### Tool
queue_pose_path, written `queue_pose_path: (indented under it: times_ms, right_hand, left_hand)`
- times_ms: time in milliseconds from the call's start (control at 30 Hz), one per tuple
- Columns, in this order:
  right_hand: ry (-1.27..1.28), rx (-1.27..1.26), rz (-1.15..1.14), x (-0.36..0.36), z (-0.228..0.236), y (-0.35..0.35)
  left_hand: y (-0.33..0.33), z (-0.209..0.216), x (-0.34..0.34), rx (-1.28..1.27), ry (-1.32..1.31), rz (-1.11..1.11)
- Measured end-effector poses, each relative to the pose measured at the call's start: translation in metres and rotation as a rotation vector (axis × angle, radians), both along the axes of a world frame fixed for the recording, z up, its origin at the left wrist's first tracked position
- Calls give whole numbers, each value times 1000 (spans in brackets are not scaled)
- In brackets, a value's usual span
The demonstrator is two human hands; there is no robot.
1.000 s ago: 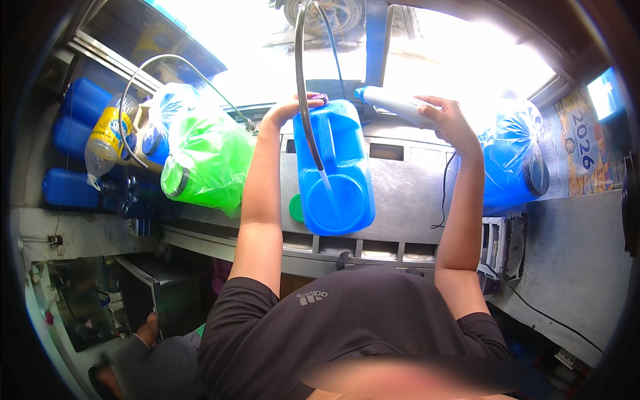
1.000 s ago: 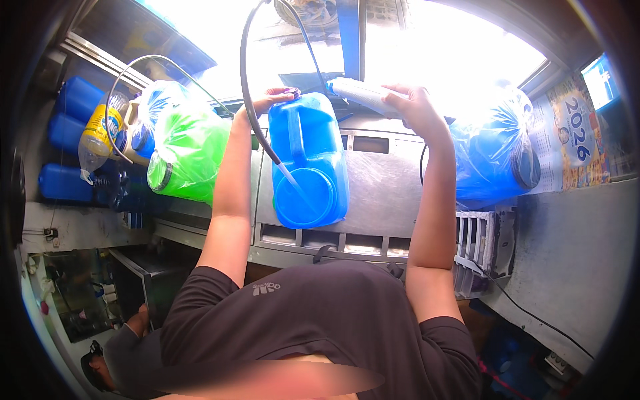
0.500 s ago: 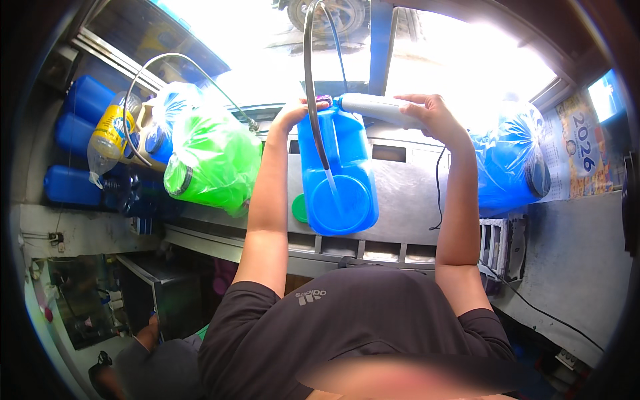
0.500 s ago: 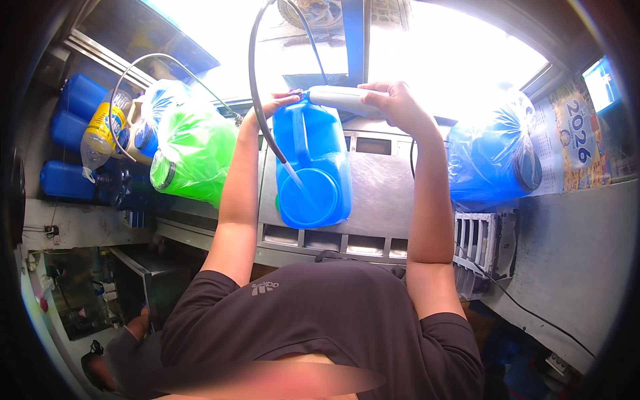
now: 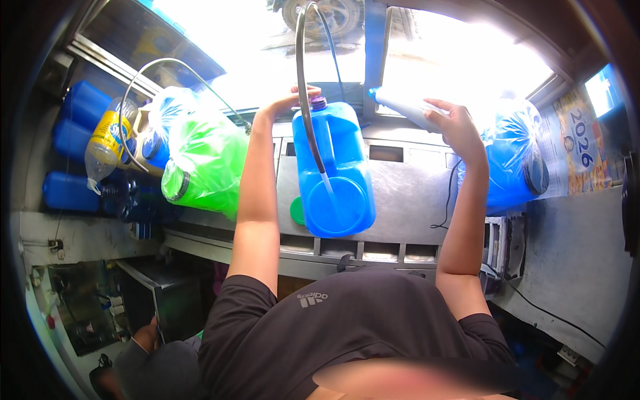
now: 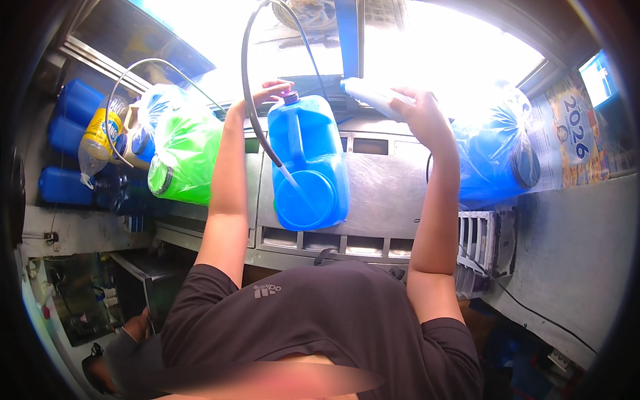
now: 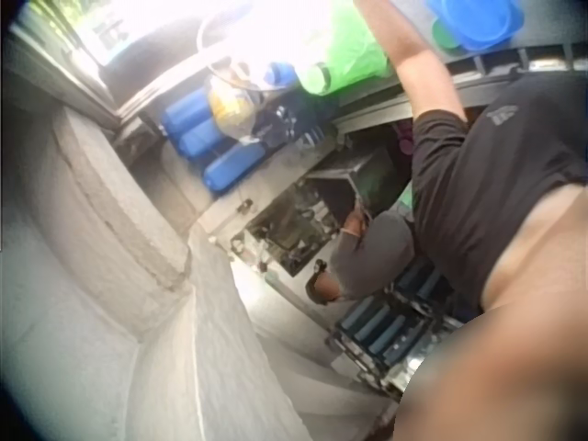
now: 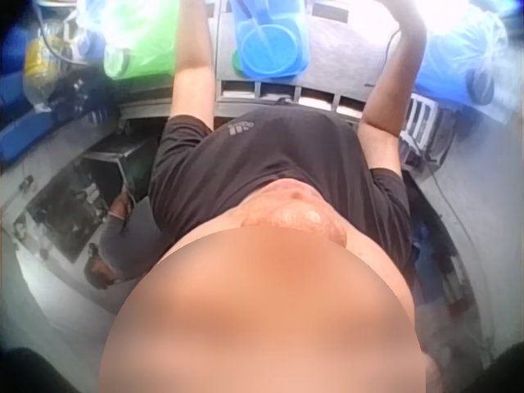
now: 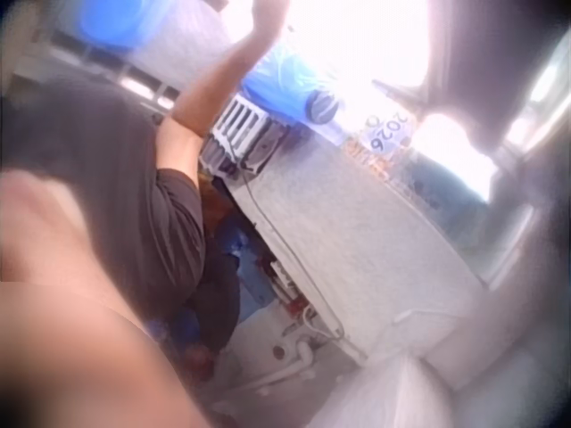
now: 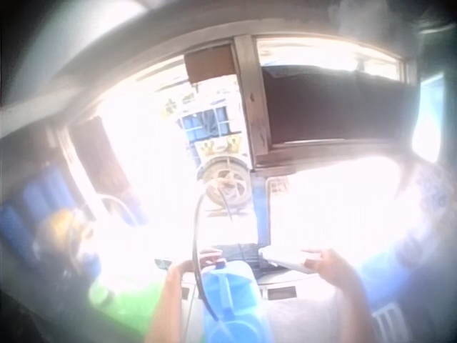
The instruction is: The person fills a green plastic container with water from a tap, then seals it with a plastic bag and cap. They then fill a blue plastic container with water, seal it with a cap, and use a handheld sealing device to secure the cap. The person handles multiple containers and caps during the process.
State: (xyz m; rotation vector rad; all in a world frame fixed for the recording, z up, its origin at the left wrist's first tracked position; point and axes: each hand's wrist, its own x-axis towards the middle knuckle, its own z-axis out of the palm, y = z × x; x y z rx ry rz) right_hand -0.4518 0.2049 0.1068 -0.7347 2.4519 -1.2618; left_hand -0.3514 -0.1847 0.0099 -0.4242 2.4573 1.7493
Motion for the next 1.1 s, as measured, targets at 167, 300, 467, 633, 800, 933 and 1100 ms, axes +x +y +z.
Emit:
queue_pose_path:
  times_ms: [167, 300, 467, 633, 800, 933, 1100]
  right_hand:
    - [-5, -65, 135, 15, 1, 3]
    - [-113, -128, 255, 34, 8, -9]
    - [18, -97, 287, 52, 18, -33]
    - [-8, -33, 292, 54, 26, -44]
    - [24, -38, 304, 54, 26, -47]
    - [37, -91, 376, 43, 22, -39]
    - [158, -46, 157, 22, 18, 54]
  left_hand:
    - [0, 31, -51, -391, -310, -277]
    - [12, 33, -71, -618, -512, -155]
    - [26, 34, -70, -736, -665, -56]
    - [34, 39, -66, -736, -678, -82]
    - [33, 39, -64, -681, -670, -129]
    - [-20, 36, -49, -163, -508, -145]
    - [-67, -24, 55, 446, 804, 1216]
